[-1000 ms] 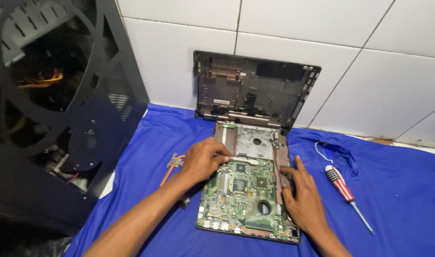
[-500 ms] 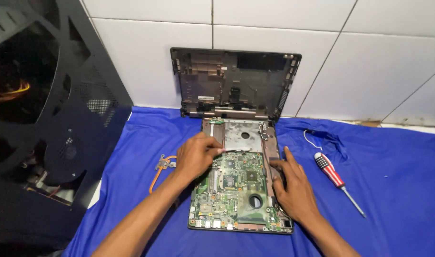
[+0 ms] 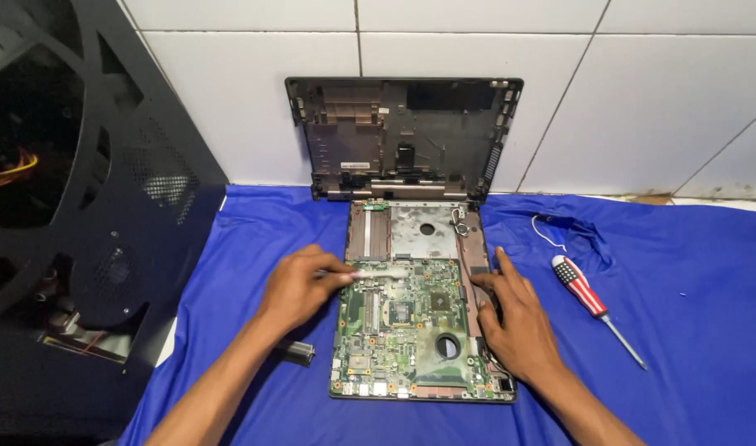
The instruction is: Cleaning a laptop motherboard using a small brush to remove dust and debris.
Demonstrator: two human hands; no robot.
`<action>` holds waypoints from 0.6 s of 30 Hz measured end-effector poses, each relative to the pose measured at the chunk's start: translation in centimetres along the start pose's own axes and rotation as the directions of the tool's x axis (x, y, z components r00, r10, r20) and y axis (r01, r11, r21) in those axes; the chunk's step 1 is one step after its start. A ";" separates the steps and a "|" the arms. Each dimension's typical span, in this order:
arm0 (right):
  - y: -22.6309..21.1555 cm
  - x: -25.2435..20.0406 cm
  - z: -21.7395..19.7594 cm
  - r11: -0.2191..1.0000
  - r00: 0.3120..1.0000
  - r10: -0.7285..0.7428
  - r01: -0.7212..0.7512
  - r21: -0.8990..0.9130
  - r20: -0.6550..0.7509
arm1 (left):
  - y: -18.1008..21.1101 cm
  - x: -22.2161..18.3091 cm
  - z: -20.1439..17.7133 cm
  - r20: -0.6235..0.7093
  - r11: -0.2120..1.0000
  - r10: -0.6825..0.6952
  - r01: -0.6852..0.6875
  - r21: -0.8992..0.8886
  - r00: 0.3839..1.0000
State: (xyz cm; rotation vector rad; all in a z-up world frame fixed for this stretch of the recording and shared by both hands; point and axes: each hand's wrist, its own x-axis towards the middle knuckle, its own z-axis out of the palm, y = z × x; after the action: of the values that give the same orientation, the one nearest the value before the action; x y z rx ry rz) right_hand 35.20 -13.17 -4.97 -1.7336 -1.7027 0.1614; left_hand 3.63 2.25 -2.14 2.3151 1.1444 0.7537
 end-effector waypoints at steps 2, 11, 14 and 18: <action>0.2 0.1 0.2 1.000 1.000 -0.011 0.011 -0.006 -0.006 | -0.7 -0.9 -0.7 -0.026 0.998 -0.064 0.064 0.009 0.998; -0.7 0.0 -0.3 0.999 0.998 0.053 -0.053 -0.012 0.029 | -0.9 -3.3 -1.5 -0.104 0.995 -0.096 0.098 0.019 0.990; -0.3 0.2 -0.3 0.998 0.998 0.052 -0.052 -0.023 0.021 | -0.6 -3.7 -2.0 -0.096 0.999 -0.036 0.034 -0.030 0.995; -0.1 0.1 -0.1 0.998 0.998 0.059 -0.057 -0.042 0.034 | -0.9 -4.3 -3.6 -0.210 0.982 -0.155 0.174 0.072 0.965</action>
State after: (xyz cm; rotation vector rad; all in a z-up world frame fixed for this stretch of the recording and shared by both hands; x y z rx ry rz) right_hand 35.16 -13.17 -4.75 -1.8208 -1.6926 0.1858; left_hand -1.43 -0.19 -1.15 2.2187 1.4691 0.9088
